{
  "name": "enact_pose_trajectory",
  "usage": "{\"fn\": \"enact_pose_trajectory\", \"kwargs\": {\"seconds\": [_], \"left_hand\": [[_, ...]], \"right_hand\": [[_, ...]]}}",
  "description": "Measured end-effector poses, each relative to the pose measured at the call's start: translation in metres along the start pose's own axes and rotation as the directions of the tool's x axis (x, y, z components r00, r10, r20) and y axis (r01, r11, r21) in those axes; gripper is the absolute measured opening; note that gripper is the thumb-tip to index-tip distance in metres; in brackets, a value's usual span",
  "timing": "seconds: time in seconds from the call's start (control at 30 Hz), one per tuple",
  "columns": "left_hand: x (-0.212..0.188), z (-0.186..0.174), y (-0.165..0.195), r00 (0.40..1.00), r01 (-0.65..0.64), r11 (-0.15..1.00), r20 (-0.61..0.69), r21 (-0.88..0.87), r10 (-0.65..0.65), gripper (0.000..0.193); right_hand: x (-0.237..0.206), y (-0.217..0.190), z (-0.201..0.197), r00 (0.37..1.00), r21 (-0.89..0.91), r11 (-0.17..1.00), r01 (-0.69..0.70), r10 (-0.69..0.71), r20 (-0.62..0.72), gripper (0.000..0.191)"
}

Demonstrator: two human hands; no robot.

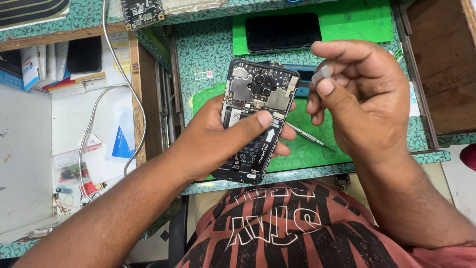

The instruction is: The person works on a disassembled smartphone at a repair bench, prying around the open chassis with a small tool, unscrewing components with a screwdriver, and pulling the old battery out of the phone. They then hold up a new replacement battery and position it over the open phone.

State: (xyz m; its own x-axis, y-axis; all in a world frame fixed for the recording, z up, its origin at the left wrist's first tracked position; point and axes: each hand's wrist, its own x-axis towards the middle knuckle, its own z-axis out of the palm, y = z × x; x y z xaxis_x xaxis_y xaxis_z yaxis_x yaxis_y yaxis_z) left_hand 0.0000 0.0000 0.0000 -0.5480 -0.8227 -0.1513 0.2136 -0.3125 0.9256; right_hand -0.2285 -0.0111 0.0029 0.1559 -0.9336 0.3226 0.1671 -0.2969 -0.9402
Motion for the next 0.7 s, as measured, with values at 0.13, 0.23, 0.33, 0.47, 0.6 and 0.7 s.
{"fn": "enact_pose_trajectory", "kwargs": {"seconds": [0.13,0.23,0.33,0.47,0.6,0.7], "left_hand": [[0.001,-0.002,-0.004,1.000,-0.015,0.999,0.008,-0.043,0.015,0.036],[0.001,-0.004,-0.007,0.999,-0.034,0.999,0.011,-0.034,0.034,0.034],[0.001,-0.003,-0.007,0.999,-0.045,0.998,0.006,-0.036,0.045,0.035],[0.001,-0.002,-0.005,0.999,-0.036,0.998,-0.002,-0.058,0.036,0.039],[0.001,0.000,-0.002,0.999,-0.025,0.997,-0.034,-0.069,0.022,0.043],[0.000,0.000,-0.001,0.999,-0.035,0.998,-0.043,-0.051,0.033,0.044]], "right_hand": [[-0.002,0.007,-0.004,0.997,-0.027,0.997,0.079,-0.078,0.008,0.025],[-0.003,0.012,-0.008,0.994,-0.041,0.993,0.111,-0.111,-0.018,0.023],[-0.004,0.016,-0.013,0.989,-0.006,0.989,0.146,-0.146,-0.020,0.016],[-0.007,0.019,-0.019,0.984,-0.066,0.987,0.144,-0.150,-0.094,0.019],[-0.006,0.017,-0.020,0.991,-0.014,0.993,0.118,-0.119,-0.066,0.023],[-0.003,0.016,-0.017,0.981,-0.008,0.983,0.184,-0.183,0.063,0.023]]}}
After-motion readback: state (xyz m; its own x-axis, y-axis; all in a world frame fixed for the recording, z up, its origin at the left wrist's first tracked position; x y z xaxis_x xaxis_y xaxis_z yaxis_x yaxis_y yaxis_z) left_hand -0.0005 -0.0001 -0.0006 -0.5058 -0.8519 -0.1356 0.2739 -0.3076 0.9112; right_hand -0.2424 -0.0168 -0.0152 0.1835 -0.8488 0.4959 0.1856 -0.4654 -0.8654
